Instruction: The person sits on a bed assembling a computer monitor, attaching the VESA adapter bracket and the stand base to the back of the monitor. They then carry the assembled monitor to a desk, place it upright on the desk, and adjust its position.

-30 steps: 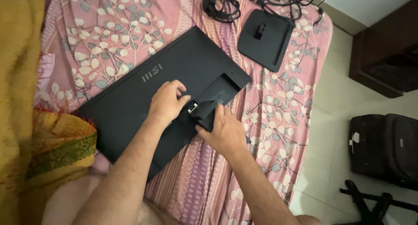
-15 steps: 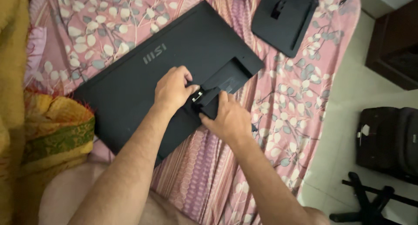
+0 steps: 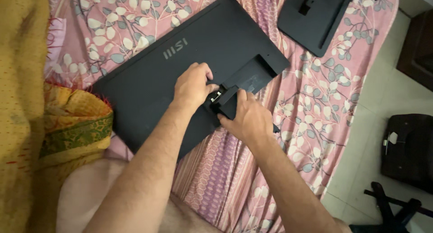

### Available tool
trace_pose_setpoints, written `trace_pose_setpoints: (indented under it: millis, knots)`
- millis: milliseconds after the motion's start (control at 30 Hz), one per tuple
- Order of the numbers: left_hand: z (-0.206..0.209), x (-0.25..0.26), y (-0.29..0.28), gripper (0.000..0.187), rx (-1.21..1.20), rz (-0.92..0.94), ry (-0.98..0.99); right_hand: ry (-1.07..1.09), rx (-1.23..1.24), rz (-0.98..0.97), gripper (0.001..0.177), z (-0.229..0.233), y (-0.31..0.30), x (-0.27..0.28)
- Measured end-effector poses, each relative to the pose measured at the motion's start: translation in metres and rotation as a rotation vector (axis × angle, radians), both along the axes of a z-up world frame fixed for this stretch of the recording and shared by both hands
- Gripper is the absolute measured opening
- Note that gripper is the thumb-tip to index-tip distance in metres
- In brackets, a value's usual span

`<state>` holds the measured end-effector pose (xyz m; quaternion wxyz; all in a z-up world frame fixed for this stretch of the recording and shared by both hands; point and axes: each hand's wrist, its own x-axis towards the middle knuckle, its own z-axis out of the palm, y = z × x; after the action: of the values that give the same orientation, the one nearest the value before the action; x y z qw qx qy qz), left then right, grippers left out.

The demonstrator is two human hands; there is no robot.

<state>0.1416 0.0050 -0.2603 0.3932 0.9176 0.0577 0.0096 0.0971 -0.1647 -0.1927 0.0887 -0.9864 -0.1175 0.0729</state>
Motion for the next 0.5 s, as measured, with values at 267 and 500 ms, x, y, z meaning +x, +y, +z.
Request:
trace_pose_setpoints:
  millis: [267, 500]
  knots:
    - [-0.0014, 0.0003, 0.0013, 0.035, 0.020, -0.003, -0.031, -0.031, 0.013, 0.003, 0.084, -0.0048, 0.0055, -0.0018]
    - [0.0001, 0.0023, 0.0014, 0.037, 0.025, -0.001, -0.001, 0.049, -0.073, 0.005, 0.089, -0.0049, 0.0034, 0.0025]
